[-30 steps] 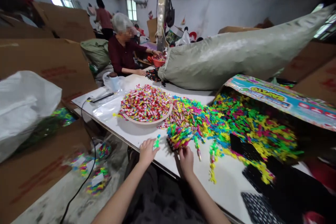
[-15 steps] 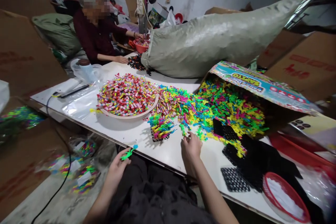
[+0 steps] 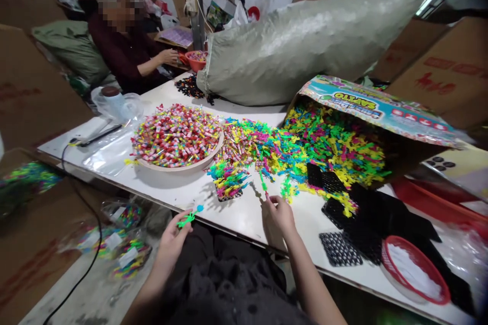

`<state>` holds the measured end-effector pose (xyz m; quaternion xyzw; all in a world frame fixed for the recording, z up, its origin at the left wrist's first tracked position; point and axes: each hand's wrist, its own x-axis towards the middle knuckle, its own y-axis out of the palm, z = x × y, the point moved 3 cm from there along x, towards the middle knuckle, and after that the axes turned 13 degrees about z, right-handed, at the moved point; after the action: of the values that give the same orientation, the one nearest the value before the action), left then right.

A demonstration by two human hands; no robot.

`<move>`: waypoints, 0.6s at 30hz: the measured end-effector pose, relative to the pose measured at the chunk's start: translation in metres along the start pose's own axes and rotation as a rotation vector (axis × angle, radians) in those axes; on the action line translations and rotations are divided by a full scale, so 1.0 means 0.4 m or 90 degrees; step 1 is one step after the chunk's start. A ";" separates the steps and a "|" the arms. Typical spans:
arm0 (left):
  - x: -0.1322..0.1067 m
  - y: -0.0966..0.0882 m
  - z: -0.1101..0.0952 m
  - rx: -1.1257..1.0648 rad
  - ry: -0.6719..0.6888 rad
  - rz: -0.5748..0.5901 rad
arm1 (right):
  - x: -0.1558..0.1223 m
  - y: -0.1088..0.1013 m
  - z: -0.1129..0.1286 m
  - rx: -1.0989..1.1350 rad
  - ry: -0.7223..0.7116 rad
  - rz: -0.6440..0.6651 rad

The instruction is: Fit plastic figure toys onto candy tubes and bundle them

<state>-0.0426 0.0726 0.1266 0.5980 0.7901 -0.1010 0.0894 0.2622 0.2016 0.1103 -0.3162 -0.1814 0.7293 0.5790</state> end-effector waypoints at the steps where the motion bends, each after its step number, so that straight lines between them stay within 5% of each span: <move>1: 0.003 0.002 0.013 0.022 -0.005 0.010 | 0.005 0.008 0.001 0.085 -0.011 0.015; 6: -0.008 0.004 0.122 0.252 0.055 -0.032 | 0.039 0.087 0.020 0.383 -0.069 0.060; 12: -0.057 -0.010 0.265 0.517 0.150 -0.060 | 0.117 0.122 0.056 0.340 -0.174 0.014; 18: -0.040 0.000 0.306 0.607 0.146 -0.027 | 0.249 0.120 0.103 0.335 -0.212 0.031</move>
<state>-0.0357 0.0250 0.0128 0.5633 0.6728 -0.3868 -0.2837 0.1867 0.2888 0.0852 -0.0360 -0.0709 0.8066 0.5858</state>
